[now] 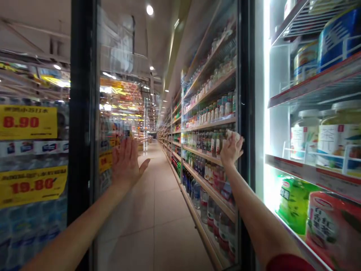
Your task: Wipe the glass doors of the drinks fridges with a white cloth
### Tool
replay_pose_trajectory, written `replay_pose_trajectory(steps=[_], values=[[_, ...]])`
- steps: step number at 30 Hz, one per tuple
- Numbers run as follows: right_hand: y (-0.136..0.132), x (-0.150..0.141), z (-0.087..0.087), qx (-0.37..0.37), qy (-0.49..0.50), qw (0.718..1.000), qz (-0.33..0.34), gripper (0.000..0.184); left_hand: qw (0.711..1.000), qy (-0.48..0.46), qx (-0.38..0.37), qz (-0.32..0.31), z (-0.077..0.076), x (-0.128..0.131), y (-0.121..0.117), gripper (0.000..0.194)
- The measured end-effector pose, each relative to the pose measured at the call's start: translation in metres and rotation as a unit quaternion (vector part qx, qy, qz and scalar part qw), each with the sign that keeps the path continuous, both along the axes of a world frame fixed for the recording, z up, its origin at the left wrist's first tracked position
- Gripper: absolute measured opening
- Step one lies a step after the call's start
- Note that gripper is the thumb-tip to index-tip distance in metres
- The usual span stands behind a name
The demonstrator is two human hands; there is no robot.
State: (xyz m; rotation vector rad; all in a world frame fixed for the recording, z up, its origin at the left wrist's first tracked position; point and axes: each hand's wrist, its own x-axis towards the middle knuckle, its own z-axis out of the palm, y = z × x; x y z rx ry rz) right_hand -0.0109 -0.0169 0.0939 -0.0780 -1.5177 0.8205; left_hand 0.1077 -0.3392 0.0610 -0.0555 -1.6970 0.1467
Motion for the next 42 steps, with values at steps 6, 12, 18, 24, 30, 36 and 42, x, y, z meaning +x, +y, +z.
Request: replay_pose_trajectory(steps=[6, 12, 18, 24, 30, 36, 42], values=[[-0.053, 0.022, -0.027, 0.340, 0.089, 0.934, 0.065, 0.041, 1.000, 0.010, 0.003, -0.006, -0.001, -0.001, 0.000, 0.073], [0.000, 0.005, -0.043, 0.112, 0.025, 0.993, -0.001, 0.040, 1.000, 0.008, -0.001, -0.007, -0.005, -0.001, 0.003, 0.072], [-0.037, 0.020, -0.075, 0.302, 0.067, 0.949, 0.051, 0.042, 0.997, -0.016, -0.053, -0.047, -0.036, -0.014, 0.024, 0.066], [-0.013, 0.011, -0.098, 0.091, 0.015, 0.996, -0.018, 0.044, 0.997, -0.018, -0.034, -0.065, -0.047, -0.017, 0.033, 0.065], [-0.050, 0.027, -0.123, 0.325, 0.056, 0.942, 0.058, 0.044, 0.994, -0.037, -0.081, -0.059, -0.074, -0.019, 0.045, 0.066], [-0.020, 0.015, -0.126, 0.077, 0.007, 0.997, -0.005, 0.045, 0.995, -0.042, -0.078, -0.049, -0.088, -0.018, 0.054, 0.064], [-0.056, 0.029, -0.145, 0.302, 0.044, 0.949, 0.083, 0.050, 0.996, -0.044, -0.038, -0.064, -0.094, -0.020, 0.063, 0.061]])
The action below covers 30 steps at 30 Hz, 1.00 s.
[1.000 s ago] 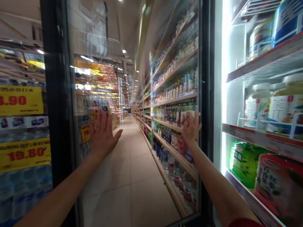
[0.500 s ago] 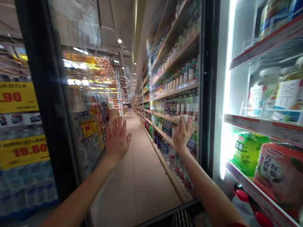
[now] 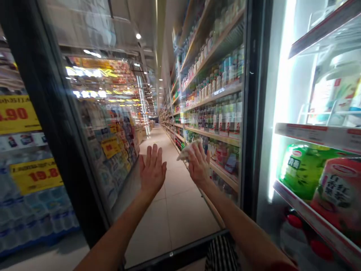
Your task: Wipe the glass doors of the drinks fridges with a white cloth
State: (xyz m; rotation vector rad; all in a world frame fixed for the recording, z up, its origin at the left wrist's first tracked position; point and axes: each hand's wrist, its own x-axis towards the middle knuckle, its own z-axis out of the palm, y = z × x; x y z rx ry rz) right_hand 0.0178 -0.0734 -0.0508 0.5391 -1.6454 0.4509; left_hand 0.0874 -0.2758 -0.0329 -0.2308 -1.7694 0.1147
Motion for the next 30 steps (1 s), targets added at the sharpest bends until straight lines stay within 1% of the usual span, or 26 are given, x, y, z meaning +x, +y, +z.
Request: replay_pose_trajectory(steps=[1, 2, 4, 5, 6, 7, 8, 9, 10, 11, 12, 13, 14, 15, 17, 18, 19, 20, 22, 23, 24, 25, 26, 27, 29, 30], values=[[0.002, -0.001, -0.003, 0.021, 0.010, 1.000, 0.009, 0.051, 1.000, 0.000, -0.001, 0.000, -0.001, 0.000, 0.001, 0.062], [0.008, -0.003, -0.005, 0.000, 0.011, 1.000, 0.003, 0.052, 1.000, 0.000, -0.002, 0.002, -0.002, 0.000, 0.001, 0.062], [0.025, -0.011, -0.005, -0.139, -0.017, 0.989, -0.041, 0.053, 1.000, -0.004, -0.001, 0.004, -0.003, 0.000, 0.002, 0.061], [0.031, -0.013, -0.005, -0.217, -0.037, 0.973, -0.065, 0.054, 1.000, -0.006, 0.002, 0.003, -0.003, 0.000, 0.002, 0.061], [0.034, -0.014, -0.005, -0.272, -0.050, 0.957, -0.081, 0.055, 1.000, -0.007, 0.006, 0.000, -0.003, 0.000, 0.003, 0.060], [0.032, -0.013, -0.007, -0.292, -0.055, 0.951, -0.086, 0.055, 1.000, -0.008, 0.009, -0.003, -0.003, -0.001, 0.002, 0.060], [0.026, -0.010, -0.010, -0.270, -0.050, 0.958, -0.078, 0.055, 1.000, -0.007, 0.011, -0.005, -0.003, -0.001, 0.002, 0.059], [0.018, -0.006, -0.014, -0.207, -0.038, 0.976, -0.059, 0.055, 1.000, -0.006, 0.011, -0.007, -0.003, -0.001, 0.001, 0.059], [0.011, -0.002, -0.020, -0.122, -0.022, 0.992, -0.036, 0.055, 1.000, -0.005, 0.009, -0.009, -0.005, -0.001, 0.000, 0.058], [0.006, 0.001, -0.025, -0.037, -0.008, 0.999, -0.013, 0.056, 1.000, -0.005, 0.007, -0.009, -0.007, -0.001, -0.001, 0.058], [0.005, 0.002, -0.029, 0.023, 0.001, 1.000, 0.002, 0.058, 1.000, -0.006, 0.004, -0.011, -0.009, -0.001, -0.002, 0.058], [0.009, 0.001, -0.032, 0.040, 0.004, 0.999, 0.003, 0.058, 1.000, -0.009, 0.001, -0.012, -0.013, 0.000, -0.002, 0.059], [0.016, -0.002, -0.032, 0.008, -0.001, 1.000, -0.010, 0.059, 1.000, -0.014, -0.001, -0.015, -0.017, 0.001, -0.003, 0.060], [0.024, -0.006, -0.031, -0.063, -0.013, 0.997, -0.034, 0.058, 1.000, -0.017, -0.002, -0.019, -0.021, 0.001, -0.002, 0.061], [0.035, -0.011, -0.026, -0.219, -0.046, 0.971, -0.082, 0.058, 1.000, -0.019, -0.002, -0.021, -0.028, 0.003, -0.001, 0.063], [0.035, -0.011, -0.024, -0.259, -0.056, 0.960, -0.094, 0.058, 1.000, -0.018, -0.002, -0.018, -0.030, 0.003, 0.000, 0.064], [0.030, -0.009, -0.024, -0.259, -0.058, 0.960, -0.092, 0.058, 1.000, -0.015, -0.002, -0.013, -0.031, 0.004, 0.000, 0.065], [0.021, -0.004, -0.026, -0.217, -0.051, 0.972, -0.078, 0.058, 1.000, -0.014, -0.004, -0.007, -0.032, 0.004, 0.000, 0.066], [0.004, 0.005, -0.034, -0.067, -0.026, 0.997, -0.035, 0.058, 1.000, -0.017, -0.008, -0.001, -0.033, 0.005, -0.001, 0.067], [0.000, 0.008, -0.039, -0.001, -0.018, 1.000, -0.017, 0.058, 1.000, -0.021, -0.009, -0.003, -0.034, 0.005, -0.002, 0.067], [0.001, 0.009, -0.043, 0.035, -0.018, 0.999, -0.009, 0.058, 1.000, -0.028, -0.008, -0.006, -0.036, 0.006, -0.004, 0.067], [0.006, 0.007, -0.047, 0.029, -0.025, 0.999, -0.013, 0.058, 0.999, -0.035, -0.008, -0.011, -0.038, 0.007, -0.004, 0.067], [0.015, 0.004, -0.048, -0.022, -0.039, 0.999, -0.031, 0.058, 0.999, -0.043, -0.008, -0.015, -0.041, 0.008, -0.005, 0.067], [0.024, -0.001, -0.049, -0.099, -0.056, 0.992, -0.055, 0.058, 0.999, -0.049, -0.007, -0.017, -0.044, 0.009, -0.005, 0.066], [0.035, -0.006, -0.048, -0.246, -0.083, 0.961, -0.094, 0.059, 0.998, -0.052, -0.002, -0.016, -0.050, 0.009, -0.003, 0.066], [0.032, -0.006, -0.048, -0.277, -0.086, 0.952, -0.099, 0.060, 0.998, -0.053, 0.004, -0.015, -0.053, 0.009, -0.001, 0.067]])
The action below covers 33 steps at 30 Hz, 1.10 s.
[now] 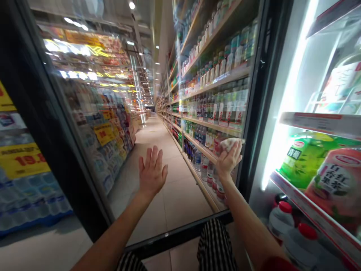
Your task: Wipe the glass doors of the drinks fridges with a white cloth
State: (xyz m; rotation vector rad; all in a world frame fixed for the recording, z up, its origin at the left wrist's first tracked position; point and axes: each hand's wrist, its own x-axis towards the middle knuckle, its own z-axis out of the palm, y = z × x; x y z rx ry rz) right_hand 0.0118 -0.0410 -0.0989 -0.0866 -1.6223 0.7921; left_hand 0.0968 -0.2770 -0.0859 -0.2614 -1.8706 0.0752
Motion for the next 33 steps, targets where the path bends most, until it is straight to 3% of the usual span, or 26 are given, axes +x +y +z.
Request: replay_pose_trajectory(steps=[1, 4, 6, 8, 10, 12, 13, 15, 17, 19, 20, 22, 24, 25, 27, 30, 31, 33], values=[[-0.007, 0.002, -0.001, 0.008, 0.005, 1.000, 0.005, 0.060, 1.000, 0.001, 0.005, 0.001, -0.002, 0.000, 0.001, 0.067], [-0.038, 0.015, -0.012, 0.202, 0.039, 0.976, 0.070, 0.058, 1.000, 0.009, 0.007, 0.004, -0.004, -0.002, 0.002, 0.067], [-0.042, 0.018, -0.018, 0.290, 0.053, 0.951, 0.095, 0.058, 1.000, 0.019, -0.004, 0.009, -0.004, -0.002, 0.001, 0.067], [-0.025, 0.011, -0.018, 0.240, 0.045, 0.967, 0.077, 0.057, 1.000, 0.023, -0.013, 0.017, -0.004, -0.001, 0.000, 0.066], [-0.005, 0.000, -0.013, 0.089, 0.016, 0.995, 0.031, 0.057, 0.999, 0.024, -0.013, 0.020, -0.004, -0.001, 0.000, 0.065], [0.001, -0.004, -0.007, -0.014, -0.001, 1.000, 0.006, 0.059, 1.000, 0.021, -0.003, 0.019, -0.005, -0.001, 0.002, 0.063], [-0.005, -0.001, -0.007, -0.011, 0.004, 1.000, 0.011, 0.059, 1.000, 0.019, 0.002, 0.017, -0.005, -0.001, 0.002, 0.063], [-0.024, 0.008, -0.012, 0.109, 0.030, 0.992, 0.050, 0.058, 1.000, 0.015, 0.005, 0.014, -0.006, -0.001, 0.002, 0.064], [-0.039, 0.016, -0.022, 0.263, 0.060, 0.959, 0.090, 0.057, 1.000, 0.015, -0.001, 0.016, -0.006, 0.000, 0.001, 0.065], [-0.034, 0.016, -0.031, 0.320, 0.072, 0.940, 0.089, 0.058, 1.000, 0.015, -0.009, 0.018, -0.006, 0.000, 0.000, 0.065], [-0.025, 0.012, -0.033, 0.293, 0.067, 0.951, 0.072, 0.058, 1.000, 0.014, -0.011, 0.019, -0.006, 0.001, 0.000, 0.066], [-0.005, 0.004, -0.033, 0.155, 0.039, 0.987, 0.022, 0.058, 1.000, 0.012, -0.012, 0.021, -0.006, 0.001, 0.001, 0.065], [0.003, 0.000, -0.030, 0.027, 0.014, 1.000, -0.008, 0.059, 1.000, 0.013, -0.009, 0.023, -0.006, 0.001, 0.002, 0.066], [-0.001, 0.002, -0.029, 0.011, 0.011, 1.000, -0.005, 0.059, 1.000, 0.015, -0.008, 0.024, -0.007, 0.001, 0.003, 0.066], [-0.017, 0.010, -0.030, 0.099, 0.019, 0.994, 0.036, 0.057, 1.000, 0.016, -0.010, 0.024, -0.008, 0.001, 0.002, 0.068], [-0.028, 0.018, -0.039, 0.283, 0.027, 0.954, 0.094, 0.053, 1.000, 0.011, -0.017, 0.022, -0.012, 0.002, 0.000, 0.068], [-0.024, 0.017, -0.042, 0.290, 0.020, 0.952, 0.090, 0.052, 1.000, 0.009, -0.020, 0.020, -0.013, 0.003, -0.001, 0.068], [-0.007, 0.010, -0.045, 0.194, -0.004, 0.980, 0.043, 0.050, 1.000, 0.006, -0.024, 0.019, -0.016, 0.004, -0.001, 0.068]])
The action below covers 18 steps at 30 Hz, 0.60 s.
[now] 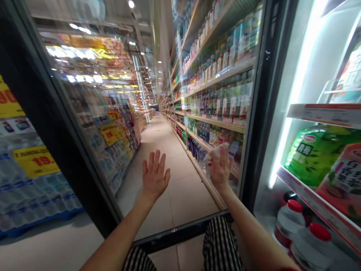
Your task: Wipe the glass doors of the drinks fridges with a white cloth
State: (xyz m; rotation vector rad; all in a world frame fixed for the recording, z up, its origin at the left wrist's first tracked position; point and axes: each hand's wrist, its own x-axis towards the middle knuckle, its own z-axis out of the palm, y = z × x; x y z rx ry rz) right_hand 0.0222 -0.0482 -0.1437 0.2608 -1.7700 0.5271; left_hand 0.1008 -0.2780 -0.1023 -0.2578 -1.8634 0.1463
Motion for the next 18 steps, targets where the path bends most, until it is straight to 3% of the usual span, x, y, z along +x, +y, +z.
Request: replay_pose_trajectory(steps=[2, 4, 6, 8, 9, 10, 13, 15, 16, 18], values=[[0.012, -0.005, -0.001, -0.131, -0.023, 0.990, -0.054, 0.052, 1.000, -0.002, 0.005, 0.000, -0.003, 0.001, 0.002, 0.068], [0.010, -0.003, -0.006, -0.155, -0.029, 0.986, -0.058, 0.053, 1.000, -0.006, 0.016, 0.000, -0.005, 0.002, 0.004, 0.068], [0.001, 0.004, -0.015, -0.031, -0.026, 0.999, -0.006, 0.053, 1.000, -0.013, 0.019, 0.000, -0.010, 0.003, 0.004, 0.067], [-0.002, 0.008, -0.026, 0.105, -0.017, 0.993, 0.042, 0.054, 1.000, -0.023, 0.011, -0.001, -0.018, 0.006, 0.003, 0.066], [0.002, 0.007, -0.030, 0.127, -0.017, 0.991, 0.046, 0.054, 1.000, -0.030, 0.006, -0.002, -0.023, 0.007, 0.002, 0.066], [0.007, 0.006, -0.032, 0.105, -0.020, 0.994, 0.032, 0.054, 0.999, -0.036, 0.003, -0.005, -0.027, 0.009, 0.001, 0.065], [0.019, 0.000, -0.031, -0.114, -0.036, 0.991, -0.058, 0.054, 0.999, -0.044, 0.004, -0.010, -0.040, 0.011, 0.000, 0.065], [0.007, 0.006, -0.031, -0.160, -0.040, 0.984, -0.064, 0.056, 0.999, -0.039, 0.011, -0.009, -0.044, 0.010, 0.000, 0.065], [-0.004, 0.011, -0.033, -0.118, -0.039, 0.992, -0.038, 0.056, 0.999, -0.038, 0.014, -0.008, -0.044, 0.010, 0.000, 0.065], [-0.026, 0.024, -0.042, 0.044, -0.029, 0.998, 0.042, 0.055, 0.999, -0.043, 0.015, -0.007, -0.044, 0.010, -0.001, 0.064]])
